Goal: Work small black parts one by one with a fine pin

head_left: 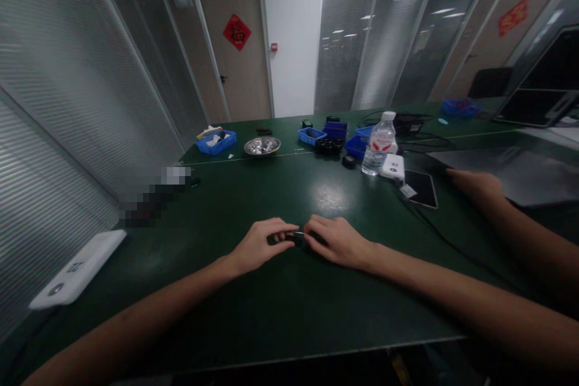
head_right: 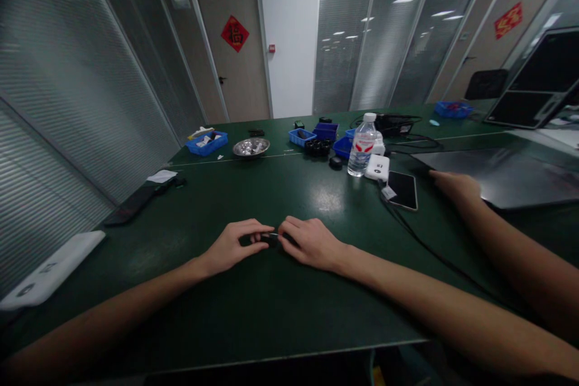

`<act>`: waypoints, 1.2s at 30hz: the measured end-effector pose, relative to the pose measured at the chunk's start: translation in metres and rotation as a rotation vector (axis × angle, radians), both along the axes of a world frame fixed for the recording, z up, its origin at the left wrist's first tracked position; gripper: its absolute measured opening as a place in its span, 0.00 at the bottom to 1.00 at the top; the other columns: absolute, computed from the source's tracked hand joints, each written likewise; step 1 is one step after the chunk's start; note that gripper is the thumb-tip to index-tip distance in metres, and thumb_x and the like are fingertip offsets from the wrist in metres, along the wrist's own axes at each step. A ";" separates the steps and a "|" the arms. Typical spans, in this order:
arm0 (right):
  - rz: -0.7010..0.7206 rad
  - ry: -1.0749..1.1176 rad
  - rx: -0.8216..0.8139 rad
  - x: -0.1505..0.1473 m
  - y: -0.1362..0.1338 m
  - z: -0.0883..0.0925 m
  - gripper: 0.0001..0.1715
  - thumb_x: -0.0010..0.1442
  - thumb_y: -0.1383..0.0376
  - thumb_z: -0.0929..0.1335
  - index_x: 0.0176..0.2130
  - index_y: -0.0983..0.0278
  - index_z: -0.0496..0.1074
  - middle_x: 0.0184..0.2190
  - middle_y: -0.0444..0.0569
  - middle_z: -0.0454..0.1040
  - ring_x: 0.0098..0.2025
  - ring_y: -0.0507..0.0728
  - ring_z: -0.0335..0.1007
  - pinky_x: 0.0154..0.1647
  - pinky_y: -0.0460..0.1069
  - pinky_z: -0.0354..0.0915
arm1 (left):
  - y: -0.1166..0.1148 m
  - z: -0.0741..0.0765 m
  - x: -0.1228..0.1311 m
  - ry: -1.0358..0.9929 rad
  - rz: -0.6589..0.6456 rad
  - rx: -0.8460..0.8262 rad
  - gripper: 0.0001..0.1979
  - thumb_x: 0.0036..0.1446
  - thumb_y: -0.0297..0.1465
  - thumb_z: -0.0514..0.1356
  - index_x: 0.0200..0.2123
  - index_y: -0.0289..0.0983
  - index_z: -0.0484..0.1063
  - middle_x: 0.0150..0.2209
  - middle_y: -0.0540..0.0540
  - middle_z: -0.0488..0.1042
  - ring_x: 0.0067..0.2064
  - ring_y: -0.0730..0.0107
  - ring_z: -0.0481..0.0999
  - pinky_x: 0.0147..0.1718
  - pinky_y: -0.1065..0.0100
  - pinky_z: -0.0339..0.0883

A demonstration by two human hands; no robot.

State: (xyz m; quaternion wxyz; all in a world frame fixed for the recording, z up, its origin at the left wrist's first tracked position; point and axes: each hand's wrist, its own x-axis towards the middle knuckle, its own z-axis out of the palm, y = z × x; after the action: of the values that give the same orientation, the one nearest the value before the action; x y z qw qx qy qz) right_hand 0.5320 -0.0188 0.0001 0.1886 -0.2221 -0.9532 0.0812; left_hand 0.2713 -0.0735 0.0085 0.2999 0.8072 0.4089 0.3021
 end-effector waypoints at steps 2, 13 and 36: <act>-0.018 0.005 -0.002 0.000 0.000 0.001 0.12 0.74 0.60 0.61 0.49 0.63 0.68 0.40 0.49 0.72 0.32 0.52 0.68 0.31 0.47 0.58 | 0.002 -0.001 0.000 0.003 0.004 -0.022 0.19 0.64 0.34 0.65 0.57 0.41 0.75 0.43 0.46 0.76 0.41 0.68 0.75 0.44 0.66 0.70; -0.046 -0.008 -0.017 0.000 0.002 0.000 0.11 0.73 0.60 0.62 0.49 0.63 0.69 0.41 0.49 0.73 0.33 0.52 0.69 0.32 0.47 0.59 | 0.007 0.000 -0.001 0.029 0.006 -0.124 0.22 0.63 0.36 0.64 0.60 0.39 0.74 0.41 0.46 0.75 0.39 0.68 0.73 0.40 0.68 0.68; 0.270 0.586 0.088 0.005 -0.024 0.035 0.11 0.65 0.70 0.64 0.30 0.60 0.59 0.21 0.39 0.62 0.20 0.49 0.56 0.24 0.48 0.52 | 0.013 -0.008 -0.014 0.241 0.027 0.156 0.13 0.70 0.30 0.57 0.53 0.43 0.78 0.49 0.45 0.74 0.50 0.64 0.74 0.47 0.63 0.70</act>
State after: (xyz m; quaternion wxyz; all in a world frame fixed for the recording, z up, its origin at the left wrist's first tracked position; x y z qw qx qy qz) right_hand 0.5373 -0.0429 0.0353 0.4520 -0.0527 -0.8817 0.1246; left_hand 0.2571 -0.0610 0.0003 0.1811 0.8530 0.4278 0.2380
